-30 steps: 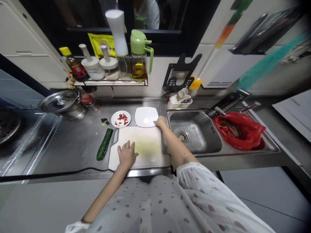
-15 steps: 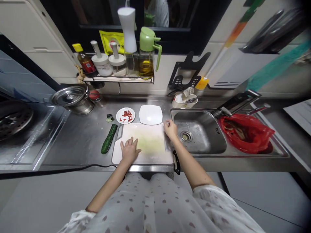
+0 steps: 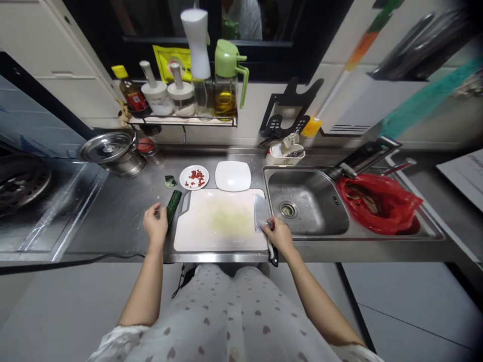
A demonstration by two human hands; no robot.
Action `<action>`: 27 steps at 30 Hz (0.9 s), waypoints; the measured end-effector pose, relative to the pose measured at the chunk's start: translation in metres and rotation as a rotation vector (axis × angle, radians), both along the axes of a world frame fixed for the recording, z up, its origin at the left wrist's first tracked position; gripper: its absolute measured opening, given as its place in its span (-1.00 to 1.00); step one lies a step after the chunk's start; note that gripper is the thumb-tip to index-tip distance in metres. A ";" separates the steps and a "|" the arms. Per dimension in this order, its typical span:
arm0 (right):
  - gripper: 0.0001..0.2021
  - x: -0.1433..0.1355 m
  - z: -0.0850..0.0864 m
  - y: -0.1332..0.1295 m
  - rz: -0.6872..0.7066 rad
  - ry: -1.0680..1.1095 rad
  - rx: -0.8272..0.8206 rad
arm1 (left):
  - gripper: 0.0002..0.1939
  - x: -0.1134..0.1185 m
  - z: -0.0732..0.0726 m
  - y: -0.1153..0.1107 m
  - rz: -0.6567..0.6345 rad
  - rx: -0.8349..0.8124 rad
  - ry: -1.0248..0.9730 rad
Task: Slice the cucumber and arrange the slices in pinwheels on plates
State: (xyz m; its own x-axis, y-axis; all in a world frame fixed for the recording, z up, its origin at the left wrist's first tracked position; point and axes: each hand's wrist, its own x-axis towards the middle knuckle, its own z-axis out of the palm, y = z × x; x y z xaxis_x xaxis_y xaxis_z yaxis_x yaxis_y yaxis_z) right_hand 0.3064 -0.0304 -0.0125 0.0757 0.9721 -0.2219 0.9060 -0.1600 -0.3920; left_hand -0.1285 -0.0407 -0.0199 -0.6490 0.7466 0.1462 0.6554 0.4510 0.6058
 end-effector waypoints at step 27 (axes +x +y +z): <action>-0.70 0.013 -0.016 0.002 -0.130 0.116 -0.113 | -0.48 -0.002 0.016 0.016 -0.331 -0.337 0.138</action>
State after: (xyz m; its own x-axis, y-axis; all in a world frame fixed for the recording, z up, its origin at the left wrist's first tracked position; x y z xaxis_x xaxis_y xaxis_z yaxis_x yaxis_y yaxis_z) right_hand 0.3191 -0.0282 -0.0286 0.1666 0.9244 -0.3432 0.8244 -0.3215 -0.4658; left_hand -0.1303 -0.0245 -0.0043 -0.3606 0.9300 -0.0715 0.8604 0.3613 0.3595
